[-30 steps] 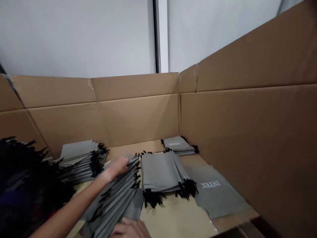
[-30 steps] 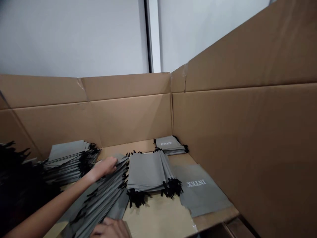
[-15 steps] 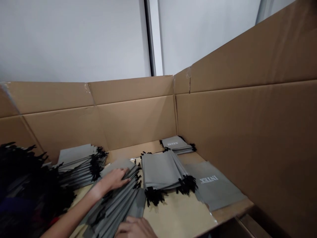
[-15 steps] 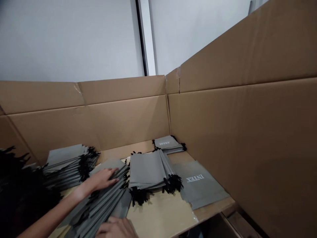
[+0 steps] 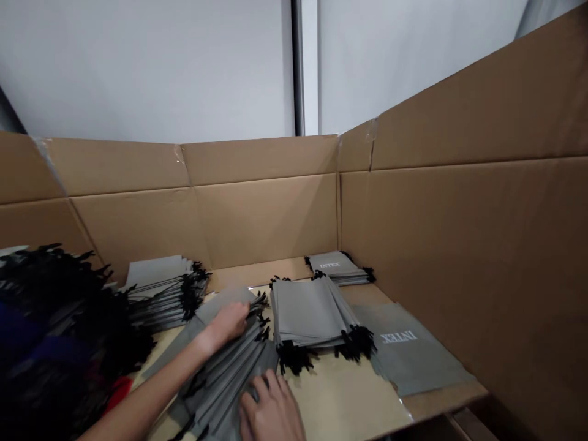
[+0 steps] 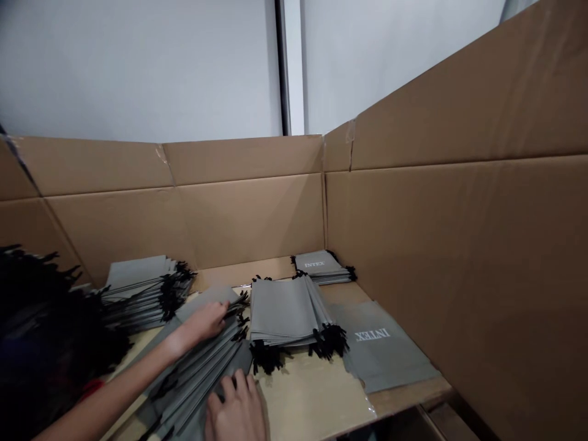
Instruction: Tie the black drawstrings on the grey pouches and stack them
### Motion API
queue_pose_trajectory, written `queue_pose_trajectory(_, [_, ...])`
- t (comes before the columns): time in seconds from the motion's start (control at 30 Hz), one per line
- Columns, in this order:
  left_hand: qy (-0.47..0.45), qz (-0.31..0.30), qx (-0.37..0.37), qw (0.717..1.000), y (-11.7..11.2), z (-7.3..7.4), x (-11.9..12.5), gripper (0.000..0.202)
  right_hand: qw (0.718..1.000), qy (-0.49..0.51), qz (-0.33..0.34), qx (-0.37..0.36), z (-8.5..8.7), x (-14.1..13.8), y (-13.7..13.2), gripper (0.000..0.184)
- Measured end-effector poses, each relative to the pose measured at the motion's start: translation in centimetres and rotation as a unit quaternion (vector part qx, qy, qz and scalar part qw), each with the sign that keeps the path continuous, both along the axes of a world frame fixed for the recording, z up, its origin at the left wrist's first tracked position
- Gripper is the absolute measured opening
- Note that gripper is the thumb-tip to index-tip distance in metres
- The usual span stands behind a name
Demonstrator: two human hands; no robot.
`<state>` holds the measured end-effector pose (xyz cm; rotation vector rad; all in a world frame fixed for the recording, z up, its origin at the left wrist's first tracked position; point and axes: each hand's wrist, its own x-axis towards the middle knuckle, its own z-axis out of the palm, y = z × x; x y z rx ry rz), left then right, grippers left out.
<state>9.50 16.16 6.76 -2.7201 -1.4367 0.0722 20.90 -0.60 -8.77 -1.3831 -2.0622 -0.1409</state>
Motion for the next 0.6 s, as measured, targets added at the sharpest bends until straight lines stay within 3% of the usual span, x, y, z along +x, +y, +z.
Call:
queue_pose_trajectory(0.1, [0.023,0.034,-0.010,0.999,-1.0,1.3,-1.3,0.036,1.000,0.006,0.005,-0.010,0.9,0.2,-0.6,0.009])
queue_pose_trajectory(0.2, [0.039,0.039,-0.027,0.998,-2.8,1.7,-2.5,0.037,0.999,0.017,0.015,-0.027,2.2,0.6,-1.5,0.011])
queue_pose_trajectory(0.33, [0.061,0.015,-0.075,0.995,-4.3,1.1,-2.9,0.037,0.995,0.050,0.028,-0.084,4.2,1.3,-2.6,0.009])
queue_pose_trajectory(0.5, [0.067,0.005,-0.104,0.992,-3.3,0.8,-2.9,0.037,0.977,0.132,0.064,-0.152,6.3,2.5,-2.9,0.017])
queue_pose_trajectory(0.6, [0.057,0.016,-0.094,0.994,-4.0,-0.1,-2.4,0.037,0.970,0.151,0.089,-0.171,6.8,3.5,-2.6,0.019])
